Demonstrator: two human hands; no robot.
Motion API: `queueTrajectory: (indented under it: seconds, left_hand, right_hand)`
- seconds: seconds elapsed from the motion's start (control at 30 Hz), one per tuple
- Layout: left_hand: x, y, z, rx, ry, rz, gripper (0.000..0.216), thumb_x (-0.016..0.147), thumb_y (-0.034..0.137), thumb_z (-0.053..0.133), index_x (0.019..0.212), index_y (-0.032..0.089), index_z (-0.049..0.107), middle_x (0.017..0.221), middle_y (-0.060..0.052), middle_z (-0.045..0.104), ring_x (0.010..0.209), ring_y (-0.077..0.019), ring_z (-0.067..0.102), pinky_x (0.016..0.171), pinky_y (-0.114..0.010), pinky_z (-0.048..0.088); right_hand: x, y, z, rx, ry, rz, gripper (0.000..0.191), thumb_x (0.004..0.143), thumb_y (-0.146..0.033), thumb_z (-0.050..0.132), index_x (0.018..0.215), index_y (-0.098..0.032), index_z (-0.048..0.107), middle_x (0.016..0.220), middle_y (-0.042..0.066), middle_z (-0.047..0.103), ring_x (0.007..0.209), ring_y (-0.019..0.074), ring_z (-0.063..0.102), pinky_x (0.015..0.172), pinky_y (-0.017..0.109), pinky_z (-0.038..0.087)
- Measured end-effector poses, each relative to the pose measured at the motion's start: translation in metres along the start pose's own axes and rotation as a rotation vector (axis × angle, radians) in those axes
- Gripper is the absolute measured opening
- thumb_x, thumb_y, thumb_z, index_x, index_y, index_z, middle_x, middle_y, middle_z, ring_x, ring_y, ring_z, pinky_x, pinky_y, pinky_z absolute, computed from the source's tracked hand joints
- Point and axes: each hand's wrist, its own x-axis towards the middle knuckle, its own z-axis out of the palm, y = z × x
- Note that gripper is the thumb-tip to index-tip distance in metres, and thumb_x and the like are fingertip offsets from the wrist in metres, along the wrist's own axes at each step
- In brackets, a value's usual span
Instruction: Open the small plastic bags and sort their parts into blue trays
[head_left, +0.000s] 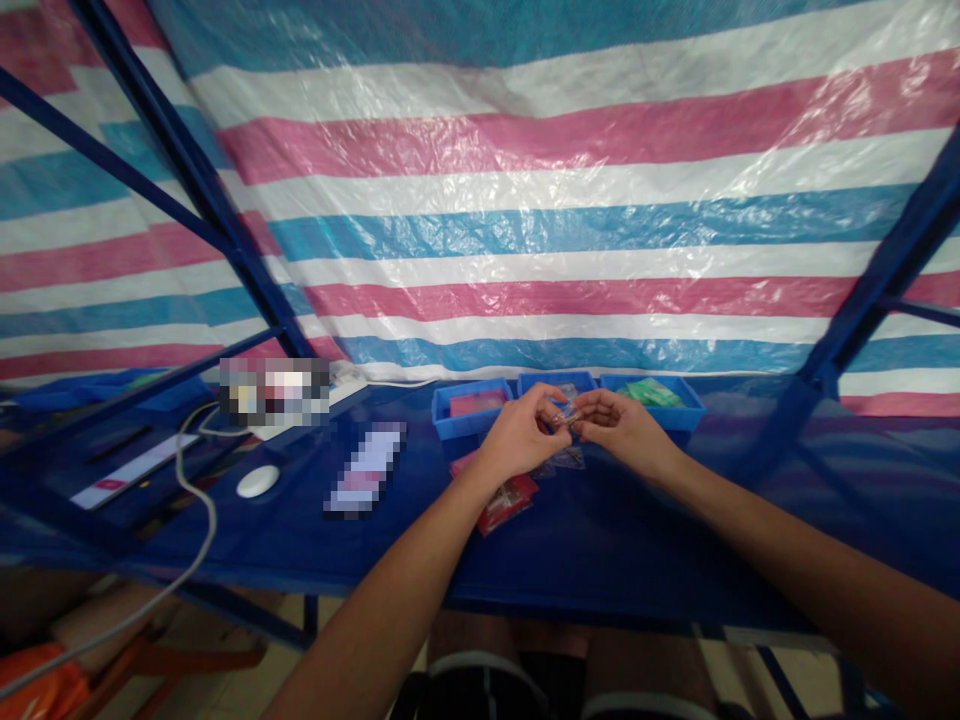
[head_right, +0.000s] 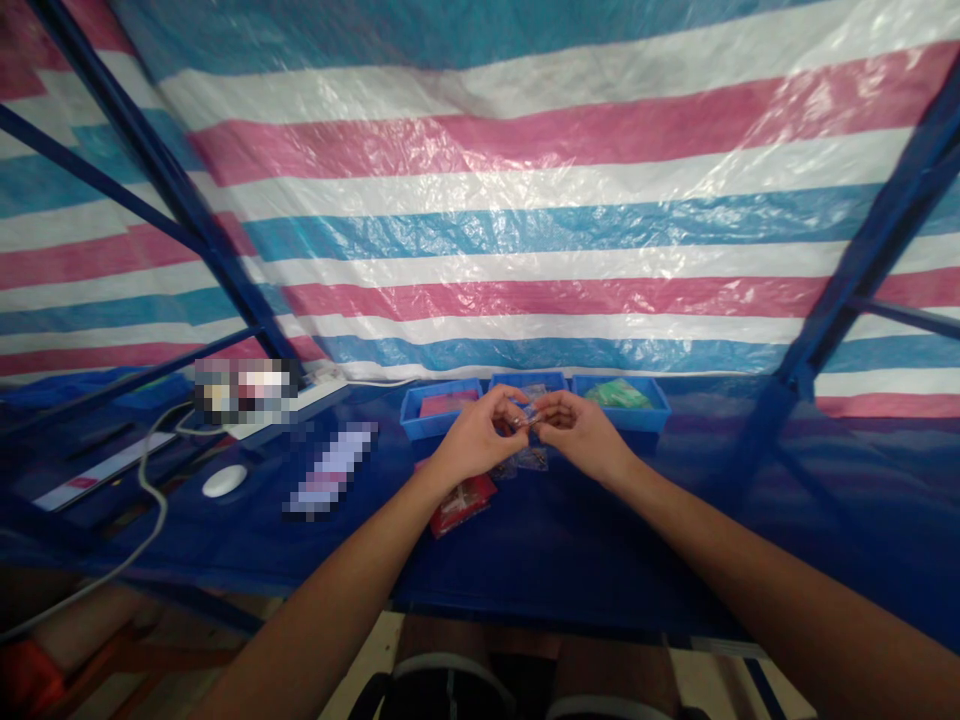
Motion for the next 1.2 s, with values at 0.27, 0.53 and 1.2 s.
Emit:
queueTrajectory:
  seconds: [0.27,0.53,1.2]
  left_hand:
    - [-0.002,0.004,-0.001,-0.023,-0.063,0.009,0.042,0.089,0.019,0.066,0.130,0.023,0.058,0.092,0.000,0.075,0.080,-0.0162,0.073,0.074,-0.027,0.055]
    - [0.002,-0.003,-0.004,0.001,0.041,0.009,0.040,0.093,0.024,0.068,0.132,0.022,0.059,0.101,-0.003,0.079,0.089,-0.0183,0.076,0.079,-0.029,0.056]
    - [0.003,-0.008,-0.005,0.035,0.052,0.023,0.040,0.090,0.021,0.075,0.129,0.023,0.067,0.100,-0.001,0.080,0.091,-0.0177,0.076,0.080,-0.028,0.055]
  right_hand:
    - [-0.003,-0.002,0.001,-0.075,-0.043,-0.034,0.025,0.082,-0.026,0.067,0.107,-0.022,0.066,0.089,0.002,0.076,0.073,0.0175,0.070,0.067,0.031,0.056]
    - [-0.001,-0.001,-0.002,-0.023,-0.013,-0.087,0.034,0.079,-0.029,0.079,0.110,-0.023,0.069,0.099,0.005,0.078,0.092,0.0221,0.075,0.082,0.037,0.061]
    - [-0.003,-0.004,-0.007,-0.122,0.003,-0.067,0.040,0.084,-0.047,0.084,0.114,-0.024,0.074,0.099,0.007,0.083,0.091,0.0267,0.080,0.087,0.042,0.062]
